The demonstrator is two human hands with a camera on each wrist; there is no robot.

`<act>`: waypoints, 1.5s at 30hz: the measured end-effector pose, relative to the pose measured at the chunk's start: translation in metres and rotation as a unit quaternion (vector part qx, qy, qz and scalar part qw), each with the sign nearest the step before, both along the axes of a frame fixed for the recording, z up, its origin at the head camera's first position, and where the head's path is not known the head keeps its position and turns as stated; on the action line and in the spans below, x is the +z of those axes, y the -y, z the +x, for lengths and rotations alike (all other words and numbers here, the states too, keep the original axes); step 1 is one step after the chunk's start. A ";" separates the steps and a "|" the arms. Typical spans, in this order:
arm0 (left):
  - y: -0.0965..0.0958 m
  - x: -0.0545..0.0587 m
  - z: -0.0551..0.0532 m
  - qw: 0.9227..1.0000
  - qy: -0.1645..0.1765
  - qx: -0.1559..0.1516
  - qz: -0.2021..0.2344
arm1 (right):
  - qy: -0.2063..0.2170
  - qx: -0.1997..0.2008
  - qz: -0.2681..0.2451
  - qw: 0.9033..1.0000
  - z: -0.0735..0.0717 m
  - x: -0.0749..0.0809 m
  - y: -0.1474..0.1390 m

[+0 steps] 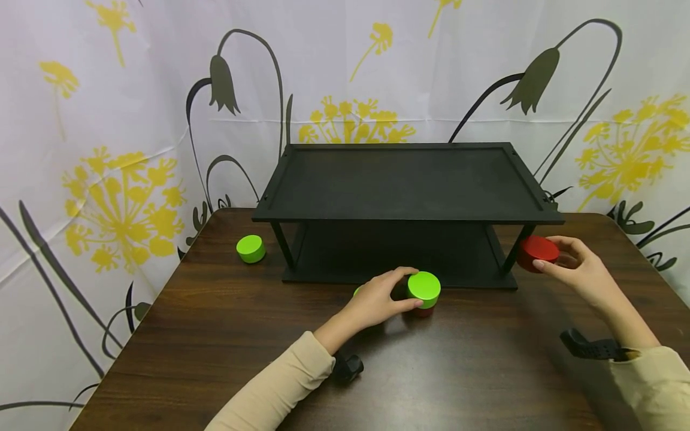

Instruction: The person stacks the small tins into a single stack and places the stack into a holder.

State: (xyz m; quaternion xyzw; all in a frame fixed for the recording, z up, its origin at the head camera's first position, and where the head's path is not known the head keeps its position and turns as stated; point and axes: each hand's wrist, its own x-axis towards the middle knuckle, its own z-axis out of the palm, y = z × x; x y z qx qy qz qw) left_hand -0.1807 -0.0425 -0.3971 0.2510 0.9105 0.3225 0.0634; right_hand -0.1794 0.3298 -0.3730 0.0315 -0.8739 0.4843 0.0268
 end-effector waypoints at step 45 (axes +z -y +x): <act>0.000 -0.003 -0.004 1.000 -0.008 -0.008 0.007 | -0.004 0.175 -0.022 0.984 0.000 -0.003 0.128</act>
